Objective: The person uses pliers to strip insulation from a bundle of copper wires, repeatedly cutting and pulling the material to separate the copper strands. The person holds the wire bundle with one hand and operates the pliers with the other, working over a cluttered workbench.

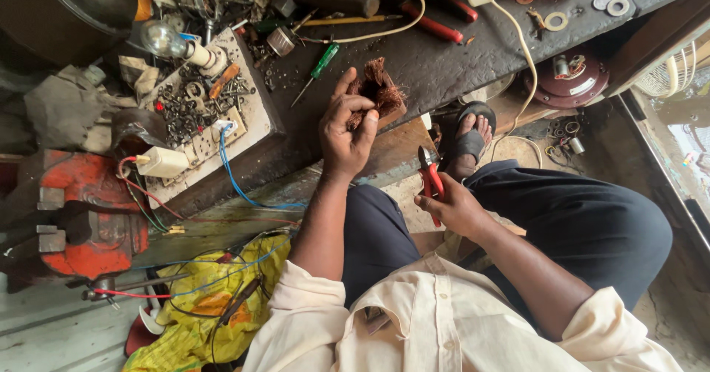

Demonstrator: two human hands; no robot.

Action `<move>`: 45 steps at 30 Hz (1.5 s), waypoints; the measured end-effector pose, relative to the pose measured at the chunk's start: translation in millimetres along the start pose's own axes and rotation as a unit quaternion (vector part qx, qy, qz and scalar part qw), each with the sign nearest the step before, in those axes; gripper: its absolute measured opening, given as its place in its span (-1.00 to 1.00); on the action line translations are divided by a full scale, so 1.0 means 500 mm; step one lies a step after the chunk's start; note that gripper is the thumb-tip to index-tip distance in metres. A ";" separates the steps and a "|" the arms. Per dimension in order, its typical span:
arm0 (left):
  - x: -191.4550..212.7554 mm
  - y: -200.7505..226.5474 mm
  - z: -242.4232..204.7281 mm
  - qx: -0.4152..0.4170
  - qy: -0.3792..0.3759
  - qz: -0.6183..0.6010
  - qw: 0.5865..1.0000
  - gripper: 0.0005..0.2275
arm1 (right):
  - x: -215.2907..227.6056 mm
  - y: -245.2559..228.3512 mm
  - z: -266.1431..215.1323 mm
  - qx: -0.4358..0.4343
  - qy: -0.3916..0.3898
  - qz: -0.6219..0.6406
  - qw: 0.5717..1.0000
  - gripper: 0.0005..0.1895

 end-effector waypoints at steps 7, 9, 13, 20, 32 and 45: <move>-0.008 -0.004 -0.011 0.015 0.019 0.017 1.000 -0.85 | -0.005 0.008 0.005 0.001 -0.007 -0.003 1.000 -0.51; -0.007 -0.016 -0.016 0.048 0.029 -0.011 0.998 -0.82 | -0.003 0.005 0.002 -0.001 -0.007 -0.012 1.000 -0.50; -0.006 -0.033 -0.028 0.080 0.039 -0.063 0.994 -0.79 | -0.001 0.000 0.000 0.000 -0.004 -0.024 1.000 -0.49; -0.007 -0.026 -0.024 0.033 0.026 -0.083 0.996 -0.72 | -0.007 -0.005 -0.008 -0.025 -0.023 -0.003 0.999 -0.48; 0.002 -0.004 0.003 0.007 -0.100 -0.007 0.995 -0.69 | -0.008 -0.010 -0.008 -0.036 -0.031 -0.003 0.999 -0.49; 0.000 0.025 0.101 0.046 -0.295 0.153 0.942 -0.67 | -0.027 0.014 0.011 0.020 -0.022 0.030 0.999 -0.42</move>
Point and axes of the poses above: each hand's wrist, its own z-axis towards the middle knuckle, its own x-axis out of the back of the hand, y = z × x, the point moved 6 cm from there along z, towards the middle knuckle, and after that the axes turned 9 degrees about -x, right-handed, at the moved point
